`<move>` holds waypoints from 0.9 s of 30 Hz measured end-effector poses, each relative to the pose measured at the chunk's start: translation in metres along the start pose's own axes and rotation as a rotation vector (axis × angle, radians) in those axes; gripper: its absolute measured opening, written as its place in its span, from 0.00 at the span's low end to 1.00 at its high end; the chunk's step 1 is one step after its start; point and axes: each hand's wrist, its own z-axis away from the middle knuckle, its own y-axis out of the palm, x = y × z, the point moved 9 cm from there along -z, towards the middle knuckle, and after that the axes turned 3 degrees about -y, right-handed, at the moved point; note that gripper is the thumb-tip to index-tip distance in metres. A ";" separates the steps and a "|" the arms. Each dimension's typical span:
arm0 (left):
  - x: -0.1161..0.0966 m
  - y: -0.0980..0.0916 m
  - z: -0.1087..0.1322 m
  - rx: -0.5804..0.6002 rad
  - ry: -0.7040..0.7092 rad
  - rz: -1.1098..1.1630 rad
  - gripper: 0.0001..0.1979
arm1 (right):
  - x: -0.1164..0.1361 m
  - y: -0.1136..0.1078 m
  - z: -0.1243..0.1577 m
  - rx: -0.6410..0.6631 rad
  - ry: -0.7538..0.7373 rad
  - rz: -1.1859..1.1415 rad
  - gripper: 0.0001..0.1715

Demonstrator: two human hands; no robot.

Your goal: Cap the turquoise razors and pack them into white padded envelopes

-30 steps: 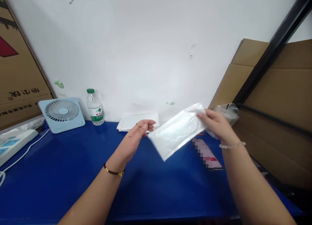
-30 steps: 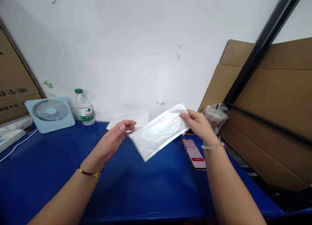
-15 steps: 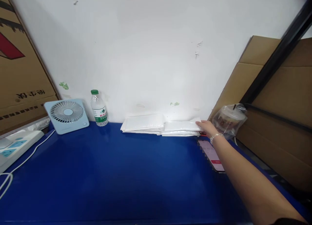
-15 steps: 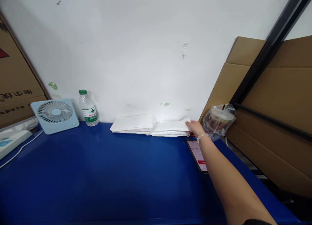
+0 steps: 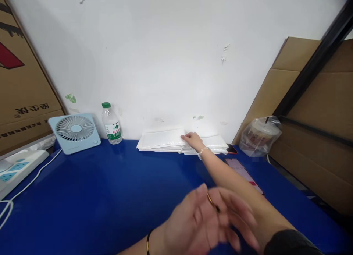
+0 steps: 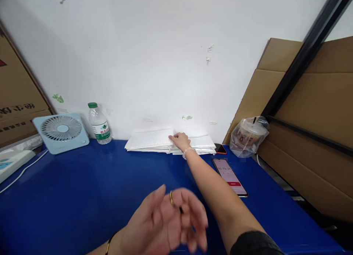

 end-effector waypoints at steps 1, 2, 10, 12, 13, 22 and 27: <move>-0.044 0.001 -0.014 -0.114 0.040 0.093 0.31 | 0.009 0.000 0.000 -0.064 -0.022 -0.025 0.13; -0.077 0.002 -0.025 -0.198 0.051 0.172 0.29 | 0.020 -0.001 0.002 -0.115 -0.069 -0.076 0.10; -0.117 -0.083 -0.023 -0.737 0.266 0.552 0.25 | 0.052 -0.005 0.066 0.065 -0.179 -1.145 0.09; -0.122 -0.094 -0.022 -0.745 0.400 0.544 0.22 | 0.039 0.000 0.088 0.170 -0.057 -1.338 0.16; -0.127 -0.097 -0.020 -0.753 0.464 0.532 0.20 | 0.031 0.002 0.097 0.213 0.004 -1.400 0.20; -0.177 -0.102 -0.004 -0.721 0.848 0.341 0.16 | -0.018 0.029 0.139 0.555 0.271 -1.429 0.16; -0.200 -0.111 -0.001 -0.706 0.887 0.337 0.18 | -0.020 0.038 0.143 0.584 0.319 -1.451 0.14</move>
